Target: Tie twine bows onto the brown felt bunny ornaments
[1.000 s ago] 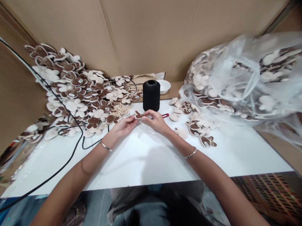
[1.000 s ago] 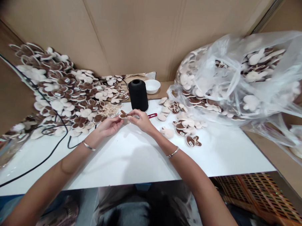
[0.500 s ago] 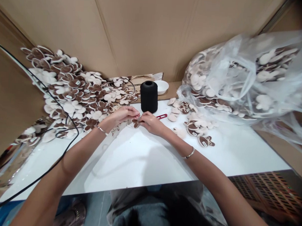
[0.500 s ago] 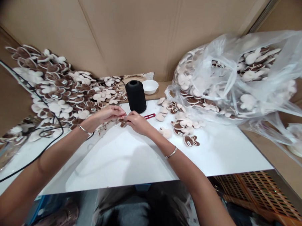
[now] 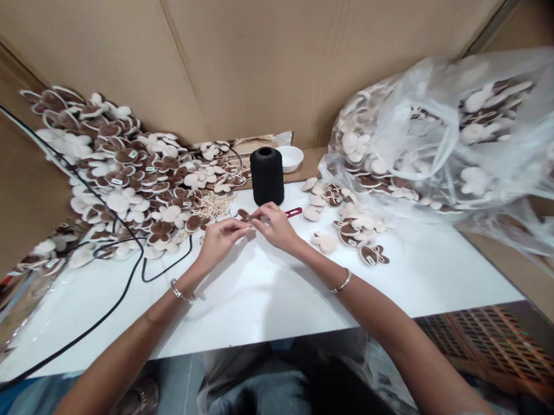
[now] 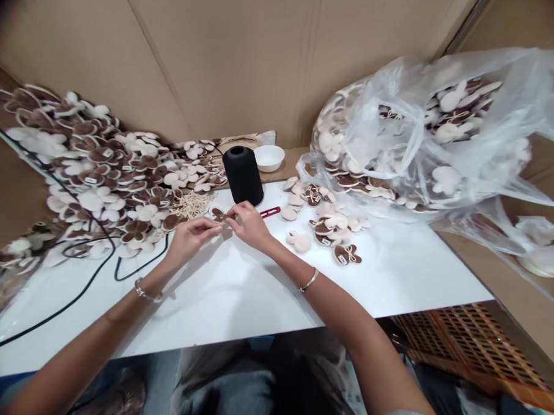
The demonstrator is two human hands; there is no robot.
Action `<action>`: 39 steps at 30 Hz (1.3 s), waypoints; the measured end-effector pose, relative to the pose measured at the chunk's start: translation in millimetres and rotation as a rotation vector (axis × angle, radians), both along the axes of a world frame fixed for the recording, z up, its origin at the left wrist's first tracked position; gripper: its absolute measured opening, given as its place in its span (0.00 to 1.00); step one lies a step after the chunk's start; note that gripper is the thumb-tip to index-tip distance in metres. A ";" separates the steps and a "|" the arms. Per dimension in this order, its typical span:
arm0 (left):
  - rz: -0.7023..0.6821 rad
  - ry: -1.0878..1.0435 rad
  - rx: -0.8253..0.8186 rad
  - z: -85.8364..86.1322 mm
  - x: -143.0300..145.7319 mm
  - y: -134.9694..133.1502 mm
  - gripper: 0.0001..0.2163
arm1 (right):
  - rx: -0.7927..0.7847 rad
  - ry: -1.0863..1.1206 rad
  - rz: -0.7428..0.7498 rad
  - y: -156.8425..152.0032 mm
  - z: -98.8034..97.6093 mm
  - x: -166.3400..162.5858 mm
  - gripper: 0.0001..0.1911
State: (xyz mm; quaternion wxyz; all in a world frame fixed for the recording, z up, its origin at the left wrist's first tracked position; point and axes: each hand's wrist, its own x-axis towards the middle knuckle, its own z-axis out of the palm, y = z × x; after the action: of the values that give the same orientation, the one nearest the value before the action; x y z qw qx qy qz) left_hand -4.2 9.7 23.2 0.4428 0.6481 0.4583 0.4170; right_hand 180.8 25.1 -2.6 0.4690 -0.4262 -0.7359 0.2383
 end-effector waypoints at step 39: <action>-0.344 0.814 0.613 15.0 -10.7 35.4 0.07 | 0.175 -0.269 0.044 6.7 -3.4 9.4 0.04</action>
State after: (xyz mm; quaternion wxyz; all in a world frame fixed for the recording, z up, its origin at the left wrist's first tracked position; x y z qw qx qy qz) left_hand -14.9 45.2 38.2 0.0817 0.9225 0.3377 0.1681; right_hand 190.2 31.8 -6.0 0.3962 -0.3956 -0.8193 0.1240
